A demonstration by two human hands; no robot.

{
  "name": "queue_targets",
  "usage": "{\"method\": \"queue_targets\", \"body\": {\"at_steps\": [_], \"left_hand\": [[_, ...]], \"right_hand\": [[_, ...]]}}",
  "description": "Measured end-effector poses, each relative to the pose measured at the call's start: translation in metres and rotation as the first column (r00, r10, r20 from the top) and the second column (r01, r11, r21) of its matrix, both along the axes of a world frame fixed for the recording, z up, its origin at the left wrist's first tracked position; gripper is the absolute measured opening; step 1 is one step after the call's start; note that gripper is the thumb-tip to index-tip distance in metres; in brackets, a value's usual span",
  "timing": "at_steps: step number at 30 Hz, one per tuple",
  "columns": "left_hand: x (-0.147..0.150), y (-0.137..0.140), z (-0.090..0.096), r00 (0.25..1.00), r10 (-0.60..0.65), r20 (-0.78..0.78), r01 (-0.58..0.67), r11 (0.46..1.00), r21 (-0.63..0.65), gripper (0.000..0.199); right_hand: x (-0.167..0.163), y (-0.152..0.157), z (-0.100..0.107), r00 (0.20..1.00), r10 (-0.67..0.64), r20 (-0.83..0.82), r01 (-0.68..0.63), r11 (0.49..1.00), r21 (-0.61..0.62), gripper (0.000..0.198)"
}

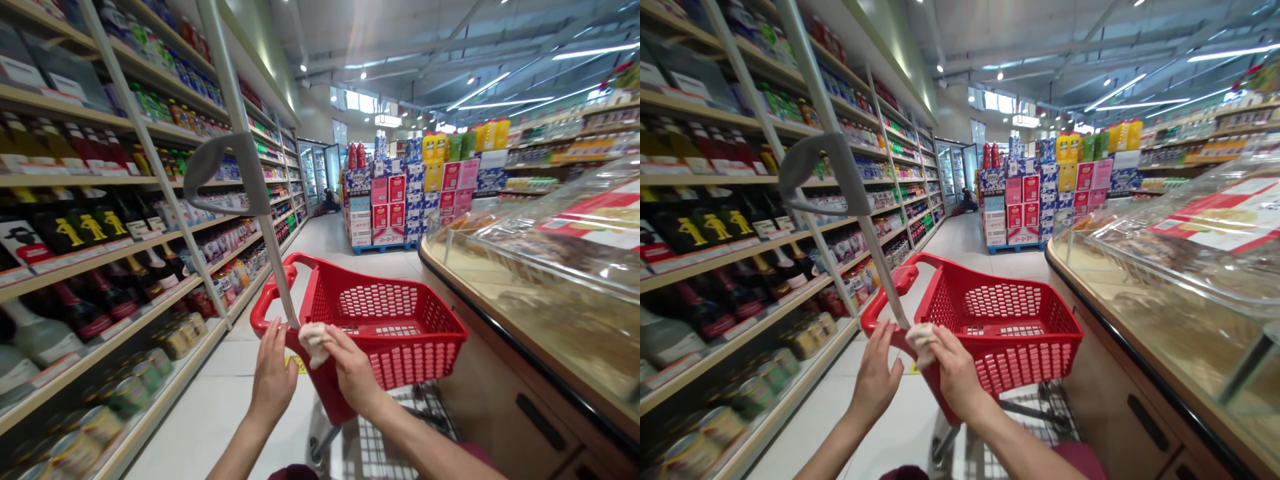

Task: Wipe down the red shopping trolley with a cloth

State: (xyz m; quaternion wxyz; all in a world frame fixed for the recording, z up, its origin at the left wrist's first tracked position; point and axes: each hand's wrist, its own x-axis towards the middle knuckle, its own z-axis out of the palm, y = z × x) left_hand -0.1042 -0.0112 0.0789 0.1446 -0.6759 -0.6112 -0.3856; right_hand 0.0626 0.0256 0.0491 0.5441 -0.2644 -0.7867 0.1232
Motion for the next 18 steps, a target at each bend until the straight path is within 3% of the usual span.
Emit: {"method": "queue_targets", "body": {"at_steps": [2,3,6,9,12,15,18], "left_hand": [[0.016,-0.006,-0.004,0.954,-0.074,0.291,0.082,0.997,-0.016,0.050],[0.024,-0.008,-0.007,0.889,-0.113,0.444,0.151,0.987,-0.050,0.050],[0.049,-0.012,-0.016,0.571,-0.142,0.809,0.419,0.897,-0.138,0.044],[0.060,-0.013,-0.018,0.289,-0.108,0.951,0.546,0.835,-0.071,0.044],[0.061,-0.012,-0.013,0.104,-0.079,0.992,0.577,0.817,0.004,0.049],[0.063,-0.010,-0.011,0.056,0.024,0.998,0.597,0.801,-0.053,0.046],[0.073,-0.010,-0.014,0.031,0.090,0.995,0.589,0.803,-0.091,0.042]], "right_hand": [[0.003,-0.003,0.027,0.990,-0.011,-0.140,-0.002,0.996,-0.087,0.039],[0.004,-0.006,0.035,0.982,-0.006,-0.190,-0.016,0.993,-0.115,0.038],[0.004,-0.019,0.040,0.965,0.039,-0.258,-0.079,0.986,-0.148,0.036],[0.006,-0.026,0.029,0.954,0.059,-0.293,-0.122,0.972,-0.203,0.036],[0.011,-0.023,0.018,0.920,0.004,-0.392,-0.150,0.927,-0.343,0.036],[0.014,-0.019,0.020,0.832,-0.078,-0.549,-0.252,0.828,-0.500,0.034],[0.011,-0.025,0.031,0.696,-0.131,-0.706,-0.501,0.616,-0.608,0.036]]}}
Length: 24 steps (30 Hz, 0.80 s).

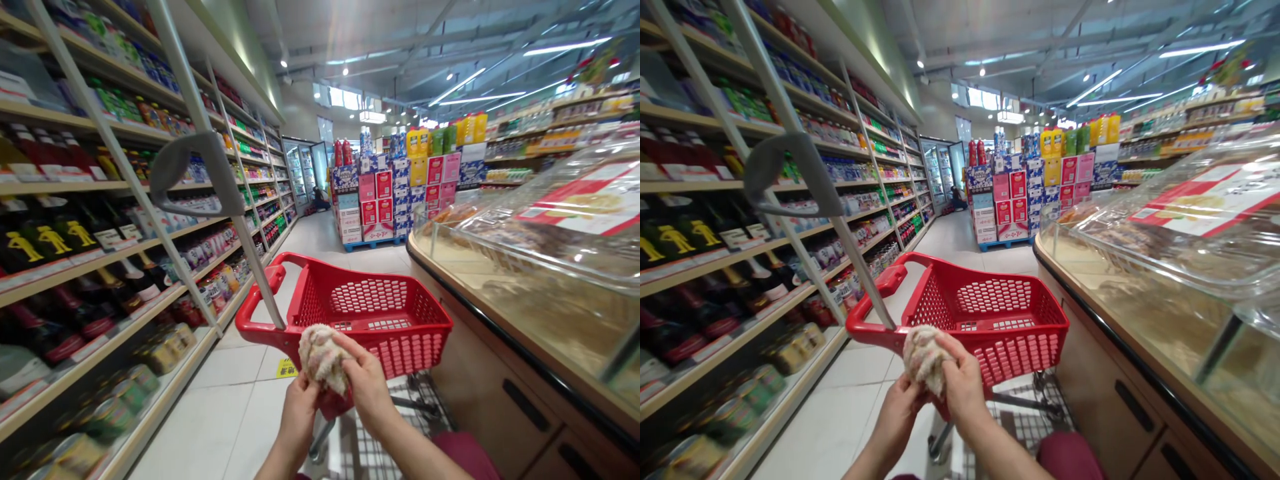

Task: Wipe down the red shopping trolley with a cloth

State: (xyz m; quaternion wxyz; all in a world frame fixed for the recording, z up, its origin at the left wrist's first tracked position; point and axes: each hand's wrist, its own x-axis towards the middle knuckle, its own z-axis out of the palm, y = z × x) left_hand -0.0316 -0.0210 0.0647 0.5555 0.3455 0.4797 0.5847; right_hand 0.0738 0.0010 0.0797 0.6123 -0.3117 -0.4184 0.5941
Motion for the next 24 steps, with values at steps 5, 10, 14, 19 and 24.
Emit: {"method": "queue_targets", "body": {"at_steps": [5,10,14,19,24], "left_hand": [[0.015,0.001,-0.003,0.998,-0.042,-0.054,0.038,0.997,-0.065,0.039],[0.019,0.004,-0.002,0.986,-0.085,-0.141,0.077,0.995,-0.059,0.041],[0.024,-0.002,0.000,0.929,-0.158,-0.336,0.153,0.987,-0.043,0.016],[0.019,-0.004,0.009,0.873,-0.193,-0.448,0.199,0.979,-0.033,0.017],[0.006,-0.001,0.018,0.861,-0.315,-0.399,0.306,0.948,-0.088,0.016]], "right_hand": [[-0.003,-0.007,0.004,0.985,0.134,-0.111,-0.146,0.983,-0.109,0.039],[0.012,0.011,-0.018,0.890,-0.360,0.279,0.256,0.902,0.347,0.034],[0.017,0.013,-0.036,0.729,-0.507,0.459,0.069,0.722,0.688,0.034],[0.026,-0.001,-0.031,0.602,-0.430,0.673,-0.205,0.731,0.651,0.049],[0.036,-0.014,-0.004,0.609,-0.228,0.760,-0.381,0.756,0.532,0.062]]}}
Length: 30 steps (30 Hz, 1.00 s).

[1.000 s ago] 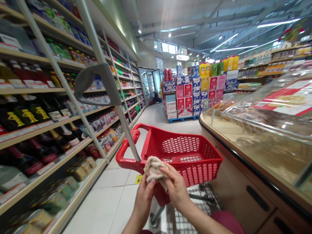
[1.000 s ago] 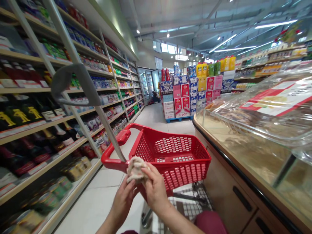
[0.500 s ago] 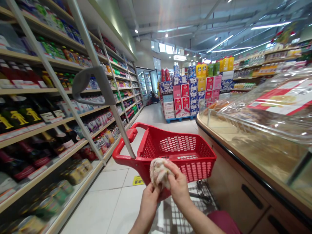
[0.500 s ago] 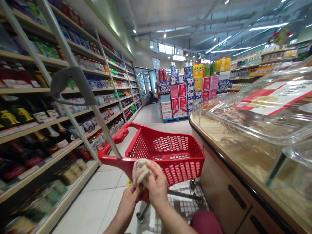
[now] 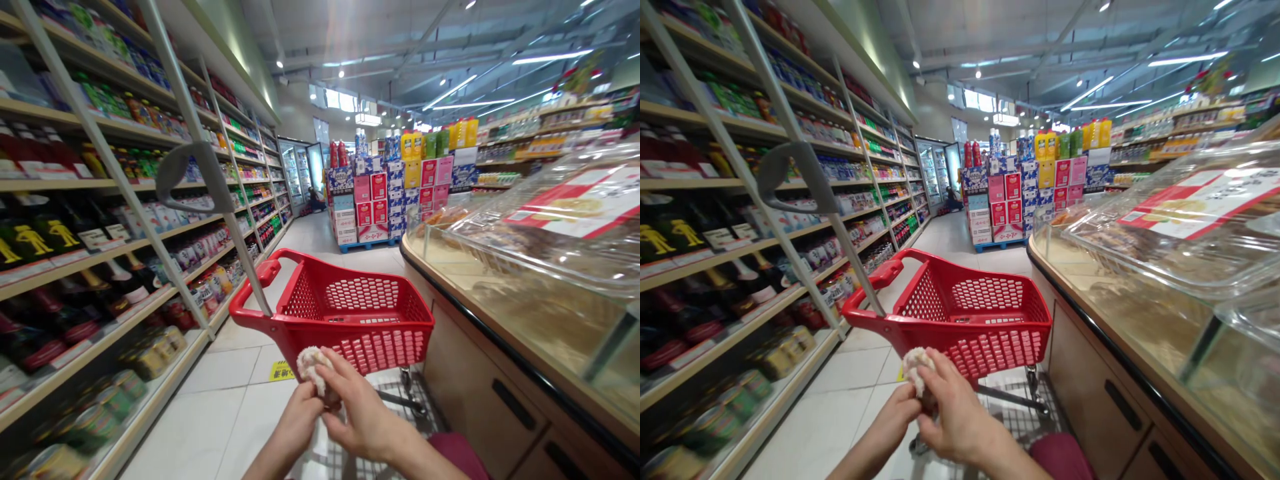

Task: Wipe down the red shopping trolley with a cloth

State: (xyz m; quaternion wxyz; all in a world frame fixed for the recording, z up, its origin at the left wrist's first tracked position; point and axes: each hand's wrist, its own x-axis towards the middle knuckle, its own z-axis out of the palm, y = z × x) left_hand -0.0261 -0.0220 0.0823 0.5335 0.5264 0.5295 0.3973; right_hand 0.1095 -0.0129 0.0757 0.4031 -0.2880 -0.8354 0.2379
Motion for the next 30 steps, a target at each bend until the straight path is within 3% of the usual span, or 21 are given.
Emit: {"method": "queue_targets", "body": {"at_steps": [2,5,9,11,16,18,21,25,30], "left_hand": [[0.000,-0.002,0.002,1.000,0.031,-0.005,-0.031,0.997,0.075,0.014],[0.006,-0.006,0.000,0.999,0.034,0.008,-0.035,0.988,0.150,0.020],[0.013,-0.010,-0.005,0.985,-0.074,0.153,0.075,0.997,0.003,0.035],[0.013,-0.011,-0.005,0.973,-0.093,0.209,0.097,0.995,-0.007,0.039],[0.005,-0.012,0.003,0.979,-0.115,0.167,0.108,0.993,0.052,0.039],[0.002,-0.013,0.004,0.987,-0.136,0.082,0.127,0.986,0.104,0.035],[-0.002,-0.011,-0.002,0.985,-0.158,-0.063,0.167,0.970,0.179,0.026],[-0.010,-0.006,-0.016,0.994,-0.072,-0.086,0.088,0.975,0.204,0.023],[-0.015,-0.006,-0.020,0.985,-0.171,-0.015,0.171,0.972,0.160,0.021]], "right_hand": [[-0.003,-0.003,0.005,0.998,0.003,-0.064,-0.003,1.000,0.001,0.060],[-0.013,-0.002,0.001,0.977,-0.087,-0.193,0.095,0.995,0.033,0.048],[-0.019,0.003,-0.012,0.935,-0.208,-0.286,0.220,0.975,0.008,0.043],[-0.017,0.004,-0.014,0.935,-0.223,-0.276,0.233,0.972,0.002,0.042],[-0.010,0.002,-0.007,0.985,-0.103,-0.141,0.083,0.987,-0.139,0.055],[-0.011,0.002,-0.003,0.991,-0.069,-0.112,0.044,0.975,-0.217,0.060],[-0.014,0.003,-0.002,0.991,-0.072,-0.113,0.036,0.955,-0.296,0.053],[-0.017,0.005,-0.005,0.991,-0.022,-0.129,-0.009,0.972,-0.233,0.048],[-0.010,0.006,-0.009,0.990,0.086,-0.113,-0.107,0.975,-0.197,0.051]]}}
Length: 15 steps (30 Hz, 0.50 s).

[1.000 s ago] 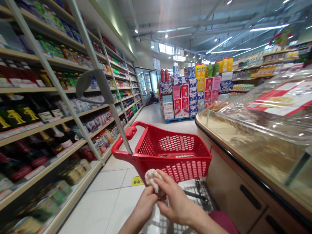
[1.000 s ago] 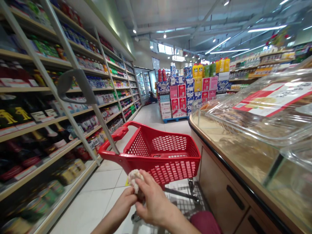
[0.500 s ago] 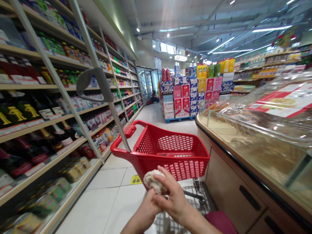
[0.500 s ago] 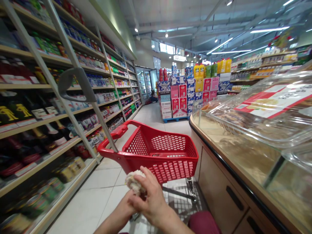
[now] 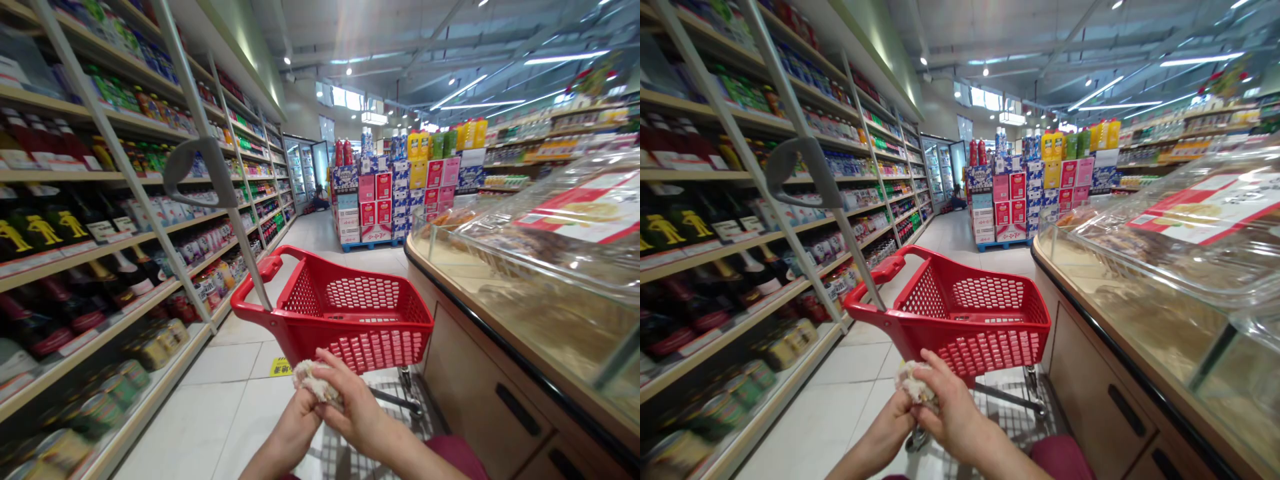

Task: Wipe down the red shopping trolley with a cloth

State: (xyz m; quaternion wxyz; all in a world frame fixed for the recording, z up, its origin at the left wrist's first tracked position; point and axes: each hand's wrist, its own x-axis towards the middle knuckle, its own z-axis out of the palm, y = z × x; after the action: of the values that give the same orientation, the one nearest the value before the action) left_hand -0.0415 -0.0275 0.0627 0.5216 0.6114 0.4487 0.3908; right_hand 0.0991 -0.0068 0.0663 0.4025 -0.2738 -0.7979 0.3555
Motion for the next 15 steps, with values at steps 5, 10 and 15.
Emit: {"method": "queue_targets", "body": {"at_steps": [5,10,15], "left_hand": [[0.004,0.001,0.001,0.997,0.063,0.051,-0.064,0.998,0.008,0.021],[0.007,0.007,0.013,0.993,0.096,0.073,-0.100,0.994,0.045,0.022],[-0.006,0.024,0.040,0.806,0.513,-0.296,-0.268,0.761,0.591,0.034]], "right_hand": [[-0.005,-0.007,-0.001,0.997,-0.030,-0.070,0.032,0.999,0.027,0.052],[-0.012,0.007,0.006,0.972,-0.111,-0.206,0.132,0.987,0.093,0.051],[-0.024,0.060,0.006,0.916,-0.360,-0.176,0.396,0.878,0.269,0.048]]}}
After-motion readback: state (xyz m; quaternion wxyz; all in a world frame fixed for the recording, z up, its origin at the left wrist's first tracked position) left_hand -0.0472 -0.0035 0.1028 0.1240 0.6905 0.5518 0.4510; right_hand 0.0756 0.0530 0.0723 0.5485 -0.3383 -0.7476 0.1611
